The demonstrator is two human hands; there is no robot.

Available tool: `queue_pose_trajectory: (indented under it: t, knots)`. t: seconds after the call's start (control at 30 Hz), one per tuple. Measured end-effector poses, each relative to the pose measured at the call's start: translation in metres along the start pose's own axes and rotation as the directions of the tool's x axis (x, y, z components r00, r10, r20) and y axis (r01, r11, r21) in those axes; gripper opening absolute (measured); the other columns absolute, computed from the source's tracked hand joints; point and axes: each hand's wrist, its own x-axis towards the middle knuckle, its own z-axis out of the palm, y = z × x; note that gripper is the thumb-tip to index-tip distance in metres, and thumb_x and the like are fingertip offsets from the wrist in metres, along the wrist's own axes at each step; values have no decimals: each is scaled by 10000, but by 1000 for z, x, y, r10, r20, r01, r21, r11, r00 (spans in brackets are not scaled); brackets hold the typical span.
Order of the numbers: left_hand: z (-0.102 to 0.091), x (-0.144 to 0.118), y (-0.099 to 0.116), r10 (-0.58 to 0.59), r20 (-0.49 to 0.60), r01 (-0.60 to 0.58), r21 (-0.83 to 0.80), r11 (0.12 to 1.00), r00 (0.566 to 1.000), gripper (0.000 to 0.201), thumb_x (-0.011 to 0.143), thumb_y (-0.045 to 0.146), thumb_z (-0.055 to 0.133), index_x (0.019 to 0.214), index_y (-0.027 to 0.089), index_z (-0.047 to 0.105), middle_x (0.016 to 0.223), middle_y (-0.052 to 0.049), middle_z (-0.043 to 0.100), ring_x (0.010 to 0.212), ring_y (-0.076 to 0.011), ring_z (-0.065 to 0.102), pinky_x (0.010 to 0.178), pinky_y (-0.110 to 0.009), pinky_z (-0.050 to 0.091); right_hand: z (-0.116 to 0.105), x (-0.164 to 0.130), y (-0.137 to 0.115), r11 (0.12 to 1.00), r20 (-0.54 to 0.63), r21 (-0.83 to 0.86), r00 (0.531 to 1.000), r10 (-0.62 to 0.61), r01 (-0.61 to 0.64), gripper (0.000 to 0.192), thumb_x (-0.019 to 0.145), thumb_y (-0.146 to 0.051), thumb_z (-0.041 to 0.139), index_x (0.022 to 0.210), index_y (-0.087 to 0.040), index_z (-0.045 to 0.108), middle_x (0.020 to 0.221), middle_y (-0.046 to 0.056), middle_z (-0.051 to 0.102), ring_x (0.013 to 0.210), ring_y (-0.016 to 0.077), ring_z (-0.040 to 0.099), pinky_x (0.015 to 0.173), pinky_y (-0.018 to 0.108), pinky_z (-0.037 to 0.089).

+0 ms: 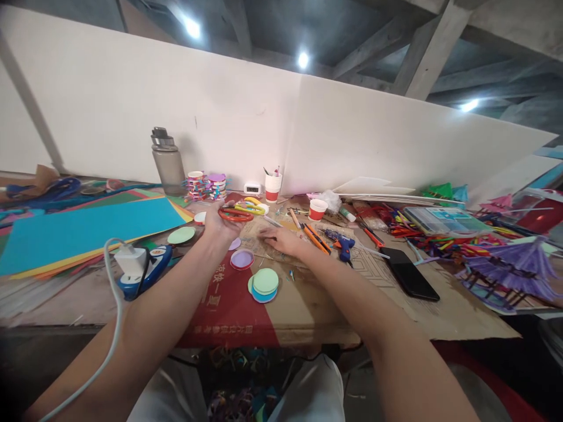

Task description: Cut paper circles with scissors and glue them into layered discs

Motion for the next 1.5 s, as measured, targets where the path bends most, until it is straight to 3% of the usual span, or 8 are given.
queue_pose_trajectory:
  t: [0.2,0.33,0.5,0.63,0.77,1.07,1.23,1.5]
  knots:
    - [-1,5,5,43,-32,-44,-16,999,999,195,855,185,447,661,183,465,614,-13,584,632,-158,638,626,-275,528,-31,-75,-21,995,79,-44,993,87,-84,320,900,-260,531,1169,-240,701,1294,45,655,1244,218,580,1102,420,399]
    - [-3,10,10,74,-37,-75,-17,997,997,168,841,202,453,675,183,469,637,-22,600,632,-171,643,625,-297,533,-64,-96,-44,975,113,-133,974,195,-179,314,920,-370,512,791,-218,755,805,28,752,770,199,688,826,368,532]
    - [-1,8,10,98,-9,-98,-13,995,995,166,846,196,438,684,185,470,615,-10,585,620,-170,646,622,-297,534,-49,-43,-51,997,-145,-69,989,-33,24,292,915,-249,518,1155,-256,683,1255,31,672,1202,200,588,1076,410,411]
    - [-1,7,9,94,16,-94,-13,995,995,128,822,170,460,696,187,480,593,-7,573,595,-161,633,609,-284,535,-7,18,-40,990,-50,-32,989,-139,137,397,854,-96,541,1220,-200,656,1373,74,594,1307,197,514,1129,396,373]
    - [-2,9,9,95,9,-94,-29,995,995,140,819,156,452,683,185,468,574,-1,558,575,-152,622,590,-267,528,16,32,-30,983,53,75,984,-170,166,364,885,-115,525,1186,-247,681,1314,36,642,1226,175,585,1106,372,408]
    - [1,5,5,69,7,-69,-42,997,998,138,795,141,446,666,189,446,564,3,541,598,-162,631,617,-273,524,-10,-49,-23,1000,85,14,996,7,-9,390,921,-201,499,1287,-243,626,1430,51,541,1341,196,491,1166,441,329]
    - [0,4,2,52,20,-52,-12,999,998,114,776,134,459,675,186,471,609,-17,577,634,-169,637,639,-287,531,-16,-71,-26,995,73,-40,993,93,-90,391,959,-287,447,1309,-226,609,1458,62,511,1400,194,413,1186,458,281]
    - [-6,14,5,41,-10,-41,22,999,999,142,800,167,459,661,191,449,618,-9,564,629,-154,624,620,-270,526,-19,-132,-54,990,64,32,988,137,-139,410,975,-360,441,1360,-287,562,1492,22,470,1421,204,379,1210,494,222]
